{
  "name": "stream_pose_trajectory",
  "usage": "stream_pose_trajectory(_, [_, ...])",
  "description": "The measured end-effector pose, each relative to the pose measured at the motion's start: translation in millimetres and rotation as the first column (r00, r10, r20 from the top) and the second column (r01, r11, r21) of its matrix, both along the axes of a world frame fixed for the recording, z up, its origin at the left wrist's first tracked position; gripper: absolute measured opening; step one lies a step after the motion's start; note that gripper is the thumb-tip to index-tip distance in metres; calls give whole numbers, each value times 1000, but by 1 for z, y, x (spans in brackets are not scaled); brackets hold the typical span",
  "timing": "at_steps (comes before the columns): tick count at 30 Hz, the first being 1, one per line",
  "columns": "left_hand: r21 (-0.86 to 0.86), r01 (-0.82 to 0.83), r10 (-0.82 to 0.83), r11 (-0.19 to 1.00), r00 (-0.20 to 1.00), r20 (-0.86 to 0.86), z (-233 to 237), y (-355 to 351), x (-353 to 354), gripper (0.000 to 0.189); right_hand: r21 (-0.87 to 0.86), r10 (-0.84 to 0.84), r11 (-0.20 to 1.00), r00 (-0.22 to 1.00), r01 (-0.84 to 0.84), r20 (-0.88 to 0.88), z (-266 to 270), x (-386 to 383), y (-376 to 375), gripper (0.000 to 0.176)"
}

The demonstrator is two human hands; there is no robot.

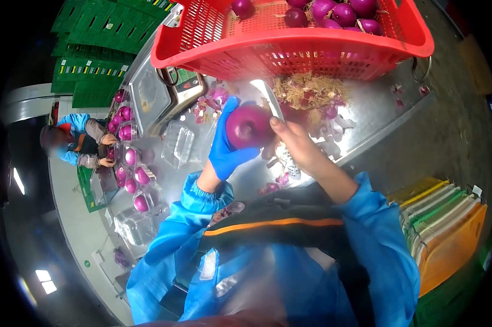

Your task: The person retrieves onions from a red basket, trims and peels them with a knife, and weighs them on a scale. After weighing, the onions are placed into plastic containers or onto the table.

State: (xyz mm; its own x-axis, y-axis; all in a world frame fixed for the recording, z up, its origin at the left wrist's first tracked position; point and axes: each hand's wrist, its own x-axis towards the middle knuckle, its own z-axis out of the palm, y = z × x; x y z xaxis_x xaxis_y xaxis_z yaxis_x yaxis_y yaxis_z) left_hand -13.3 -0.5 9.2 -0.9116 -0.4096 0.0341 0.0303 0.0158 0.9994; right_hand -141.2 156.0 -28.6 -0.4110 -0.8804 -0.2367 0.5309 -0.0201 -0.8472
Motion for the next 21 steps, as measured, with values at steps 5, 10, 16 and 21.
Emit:
stream_pose_trajectory(5, [235,-80,34,969,981,191,5,-8,9,88,-22,-61,977,180,212,-982,29,-8,13,37])
stream_pose_trajectory(10, [148,20,-52,989,975,215,9,-2,10,84,-56,-26,979,-151,195,-988,33,-14,0,33])
stream_pose_trajectory(16, [21,-3,-2,1000,970,243,16,2,11,87,29,42,980,-63,199,-997,7,-25,2,34])
stream_pose_trajectory(21, [-171,-139,172,975,965,199,9,7,9,86,186,121,982,648,33,-752,17,-10,9,43])
